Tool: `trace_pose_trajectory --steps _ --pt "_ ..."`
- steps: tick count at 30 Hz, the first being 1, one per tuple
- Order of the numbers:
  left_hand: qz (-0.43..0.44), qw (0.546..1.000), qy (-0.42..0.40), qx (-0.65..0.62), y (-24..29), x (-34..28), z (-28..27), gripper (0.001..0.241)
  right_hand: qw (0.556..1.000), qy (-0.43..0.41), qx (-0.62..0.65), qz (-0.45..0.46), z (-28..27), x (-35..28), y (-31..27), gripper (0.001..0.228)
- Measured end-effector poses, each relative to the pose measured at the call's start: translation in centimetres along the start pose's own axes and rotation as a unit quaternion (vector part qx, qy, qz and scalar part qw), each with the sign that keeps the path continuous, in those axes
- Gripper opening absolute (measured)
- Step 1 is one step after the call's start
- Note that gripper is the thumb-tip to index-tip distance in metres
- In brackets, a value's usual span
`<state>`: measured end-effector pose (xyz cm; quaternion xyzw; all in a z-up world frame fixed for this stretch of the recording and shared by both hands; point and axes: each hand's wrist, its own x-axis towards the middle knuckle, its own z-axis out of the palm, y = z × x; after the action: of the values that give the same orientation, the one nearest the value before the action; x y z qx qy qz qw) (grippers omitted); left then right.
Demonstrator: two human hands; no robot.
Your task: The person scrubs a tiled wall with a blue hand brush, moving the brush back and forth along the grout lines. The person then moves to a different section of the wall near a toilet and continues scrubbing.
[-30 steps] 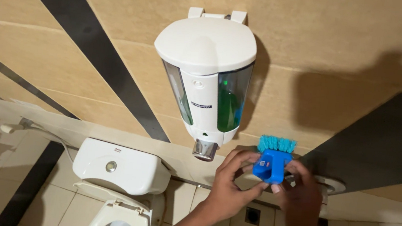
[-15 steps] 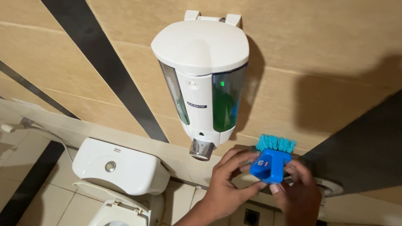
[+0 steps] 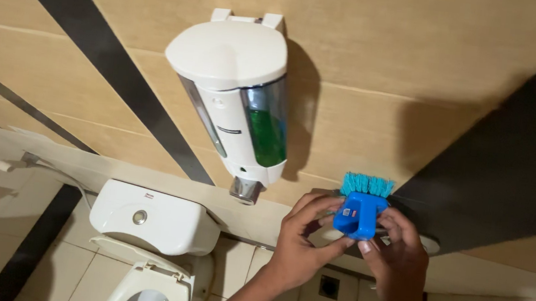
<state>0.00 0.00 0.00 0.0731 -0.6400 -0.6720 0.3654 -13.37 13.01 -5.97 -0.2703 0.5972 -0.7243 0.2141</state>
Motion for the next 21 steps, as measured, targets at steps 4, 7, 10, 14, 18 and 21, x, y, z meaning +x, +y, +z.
trace_pose_trajectory --steps 4,7,10,14,18,21 --pt "-0.003 1.000 -0.005 0.014 -0.8 0.0 1.4 0.054 1.000 0.000 0.019 -0.002 -1.7 -0.1 0.4 0.062" --pt "-0.044 0.999 0.002 0.007 -0.7 -0.1 2.7 0.054 1.000 0.002 0.019 0.000 -3.1 -0.4 0.6 0.061" --pt "-0.078 0.996 0.006 0.030 -0.5 0.1 3.9 0.053 0.999 -0.006 0.029 -0.019 -3.9 -0.4 0.1 0.061" --pt "-0.053 0.998 -0.003 0.031 -1.1 0.2 5.1 0.055 1.000 0.016 0.005 -0.016 -5.1 -0.5 -0.3 0.058" --pt "-0.057 0.998 -0.004 0.032 -2.1 0.1 5.9 0.056 0.998 -0.004 0.048 -0.037 -6.0 -0.5 0.1 0.057" --pt "-0.066 0.997 -0.005 0.037 -2.5 0.0 6.3 0.056 0.997 -0.016 0.062 -0.052 -6.7 -0.5 1.4 0.057"
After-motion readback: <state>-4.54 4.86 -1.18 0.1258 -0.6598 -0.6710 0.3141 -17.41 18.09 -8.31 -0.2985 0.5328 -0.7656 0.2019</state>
